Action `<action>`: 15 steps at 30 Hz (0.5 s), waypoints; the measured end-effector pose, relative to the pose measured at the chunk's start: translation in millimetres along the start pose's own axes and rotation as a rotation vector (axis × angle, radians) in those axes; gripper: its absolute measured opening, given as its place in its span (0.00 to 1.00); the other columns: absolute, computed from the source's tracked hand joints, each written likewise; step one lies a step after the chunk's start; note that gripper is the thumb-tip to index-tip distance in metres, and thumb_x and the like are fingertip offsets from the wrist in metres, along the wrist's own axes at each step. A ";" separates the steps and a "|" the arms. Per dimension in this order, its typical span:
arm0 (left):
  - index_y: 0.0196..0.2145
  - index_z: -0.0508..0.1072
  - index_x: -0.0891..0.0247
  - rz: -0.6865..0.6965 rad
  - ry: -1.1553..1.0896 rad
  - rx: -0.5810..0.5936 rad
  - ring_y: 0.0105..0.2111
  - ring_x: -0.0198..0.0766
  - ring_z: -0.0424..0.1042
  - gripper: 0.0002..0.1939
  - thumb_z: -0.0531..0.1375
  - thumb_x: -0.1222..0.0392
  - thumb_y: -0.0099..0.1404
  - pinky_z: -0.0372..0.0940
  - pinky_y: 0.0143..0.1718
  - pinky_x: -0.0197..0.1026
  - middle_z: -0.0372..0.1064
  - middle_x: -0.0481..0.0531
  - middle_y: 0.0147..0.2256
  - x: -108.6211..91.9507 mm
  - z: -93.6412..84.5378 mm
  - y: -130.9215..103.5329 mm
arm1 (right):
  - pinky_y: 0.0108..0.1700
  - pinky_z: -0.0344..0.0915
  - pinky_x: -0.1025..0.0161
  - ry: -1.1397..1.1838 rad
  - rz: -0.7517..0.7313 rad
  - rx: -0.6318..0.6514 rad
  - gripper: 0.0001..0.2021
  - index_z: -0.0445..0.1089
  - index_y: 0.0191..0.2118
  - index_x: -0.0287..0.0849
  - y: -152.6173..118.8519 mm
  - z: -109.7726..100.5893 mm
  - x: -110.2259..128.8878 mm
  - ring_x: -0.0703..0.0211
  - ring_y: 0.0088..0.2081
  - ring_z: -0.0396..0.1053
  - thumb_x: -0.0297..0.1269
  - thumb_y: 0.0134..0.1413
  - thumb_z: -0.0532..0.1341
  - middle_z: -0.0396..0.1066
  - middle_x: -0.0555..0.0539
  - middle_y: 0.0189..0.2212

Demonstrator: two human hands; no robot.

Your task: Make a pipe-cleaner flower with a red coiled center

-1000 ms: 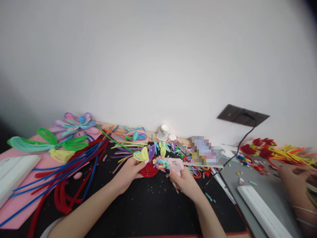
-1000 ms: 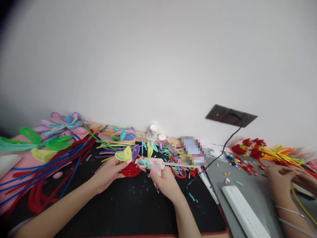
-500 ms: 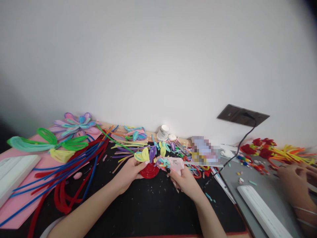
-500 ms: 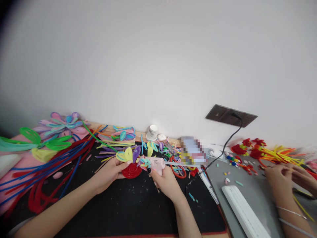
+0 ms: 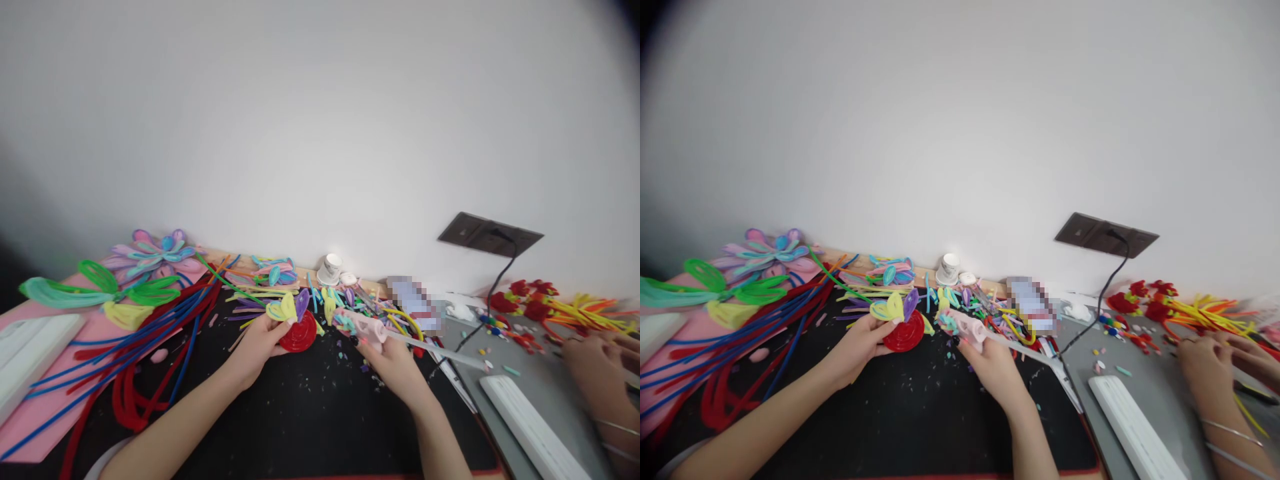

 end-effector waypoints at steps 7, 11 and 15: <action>0.41 0.72 0.66 0.093 -0.140 -0.146 0.38 0.45 0.76 0.18 0.65 0.54 0.54 0.72 0.38 0.45 0.77 0.58 0.39 -9.4 -5.7 0.5 | 0.37 0.61 0.60 -0.341 0.084 0.016 0.12 0.67 0.39 0.42 -1.3 -16.6 -21.8 0.50 0.37 0.69 0.37 0.46 0.59 0.72 0.45 0.35; 0.40 0.73 0.66 0.125 -0.146 -0.201 0.36 0.44 0.77 0.18 0.66 0.55 0.53 0.72 0.34 0.43 0.78 0.57 0.36 -14.4 -7.6 -0.5 | 0.41 0.62 0.59 -0.401 0.129 0.103 0.19 0.64 0.43 0.40 -2.2 -4.8 -41.8 0.49 0.43 0.68 0.31 0.41 0.60 0.71 0.41 0.40; 0.40 0.74 0.67 0.132 -0.151 -0.212 0.35 0.44 0.77 0.19 0.66 0.55 0.52 0.72 0.32 0.43 0.78 0.57 0.35 -15.8 -7.4 -1.2 | 0.44 0.62 0.58 -0.475 0.071 0.135 0.21 0.65 0.44 0.40 -3.1 -8.9 -39.7 0.48 0.45 0.67 0.31 0.38 0.63 0.69 0.41 0.41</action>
Point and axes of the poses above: each hand's wrist, its own y-axis towards the middle knuckle, its own z-axis out of the palm, x = y × z, the point moved 4 cm from there along y, towards the middle knuckle
